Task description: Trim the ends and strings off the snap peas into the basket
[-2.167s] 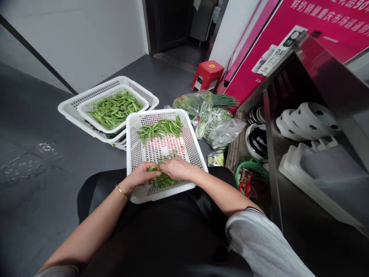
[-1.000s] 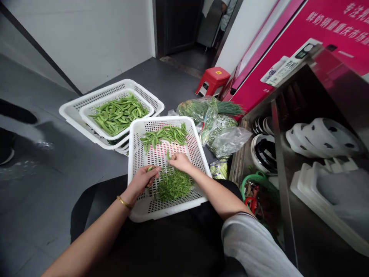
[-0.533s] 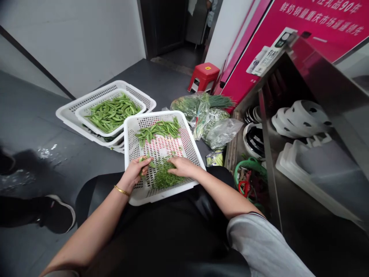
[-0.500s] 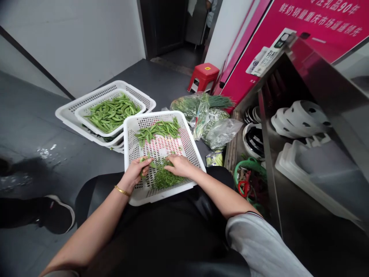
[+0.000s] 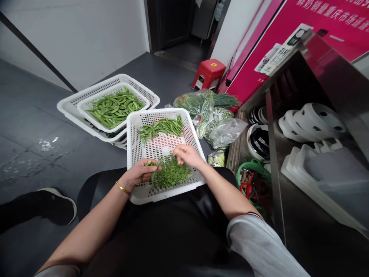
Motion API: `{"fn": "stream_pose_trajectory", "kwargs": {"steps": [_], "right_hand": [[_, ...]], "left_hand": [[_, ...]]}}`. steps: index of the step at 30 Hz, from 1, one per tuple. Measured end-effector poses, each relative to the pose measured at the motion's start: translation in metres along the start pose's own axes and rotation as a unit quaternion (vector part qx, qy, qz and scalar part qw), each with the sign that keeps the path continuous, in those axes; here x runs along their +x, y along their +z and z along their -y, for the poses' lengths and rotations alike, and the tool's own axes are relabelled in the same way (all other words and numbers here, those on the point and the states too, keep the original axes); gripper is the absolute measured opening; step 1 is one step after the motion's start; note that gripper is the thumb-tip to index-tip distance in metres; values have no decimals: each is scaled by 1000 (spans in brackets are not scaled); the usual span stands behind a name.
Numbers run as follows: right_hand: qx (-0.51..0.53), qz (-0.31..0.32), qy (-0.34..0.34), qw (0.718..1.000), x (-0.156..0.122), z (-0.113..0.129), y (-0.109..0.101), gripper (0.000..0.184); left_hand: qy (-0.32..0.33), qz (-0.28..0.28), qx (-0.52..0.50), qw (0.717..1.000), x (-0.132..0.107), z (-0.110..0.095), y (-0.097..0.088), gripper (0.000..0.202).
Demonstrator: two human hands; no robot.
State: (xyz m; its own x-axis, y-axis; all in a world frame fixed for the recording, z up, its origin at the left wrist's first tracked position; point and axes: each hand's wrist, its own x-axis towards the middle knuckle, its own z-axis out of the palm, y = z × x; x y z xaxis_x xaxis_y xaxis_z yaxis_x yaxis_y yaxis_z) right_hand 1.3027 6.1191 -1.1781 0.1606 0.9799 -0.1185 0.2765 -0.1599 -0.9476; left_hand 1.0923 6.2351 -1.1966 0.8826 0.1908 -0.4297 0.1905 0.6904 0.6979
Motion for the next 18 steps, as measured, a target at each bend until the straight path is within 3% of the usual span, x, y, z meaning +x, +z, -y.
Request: {"fn": "stream_pose_trajectory", "kwargs": {"steps": [2, 4, 6, 8, 10, 12, 15, 18], "right_hand": [[-56, -99, -1, 993, 1, -4, -16, 35], [-201, -105, -36, 973, -1, 1, -16, 34], [-361, -39, -97, 927, -4, 12, -2, 38], [-466, 48, -146, 871, -5, 23, 19, 30], [-516, 124, -167, 831, -5, 29, 34, 25], [-527, 179, -170, 813, -3, 29, 41, 20], [-469, 208, -186, 838, -3, 28, 43, 17], [-353, 97, -220, 904, -3, 29, 53, 29]], "left_hand": [[-5, 4, 0, 1000, -1, -2, 0, 26], [-7, 6, 2, 1000, 0, -1, 0, 23], [-8, 8, 14, 1000, 2, 0, -1, 20], [-9, 11, 48, 999, 4, 3, -1, 21], [-3, 10, 130, 991, 5, 5, 0, 20], [35, 10, 248, 968, 3, 5, 2, 15], [103, 41, 365, 924, -5, 2, 9, 17], [126, 12, 303, 945, -15, -4, 16, 22]]}}
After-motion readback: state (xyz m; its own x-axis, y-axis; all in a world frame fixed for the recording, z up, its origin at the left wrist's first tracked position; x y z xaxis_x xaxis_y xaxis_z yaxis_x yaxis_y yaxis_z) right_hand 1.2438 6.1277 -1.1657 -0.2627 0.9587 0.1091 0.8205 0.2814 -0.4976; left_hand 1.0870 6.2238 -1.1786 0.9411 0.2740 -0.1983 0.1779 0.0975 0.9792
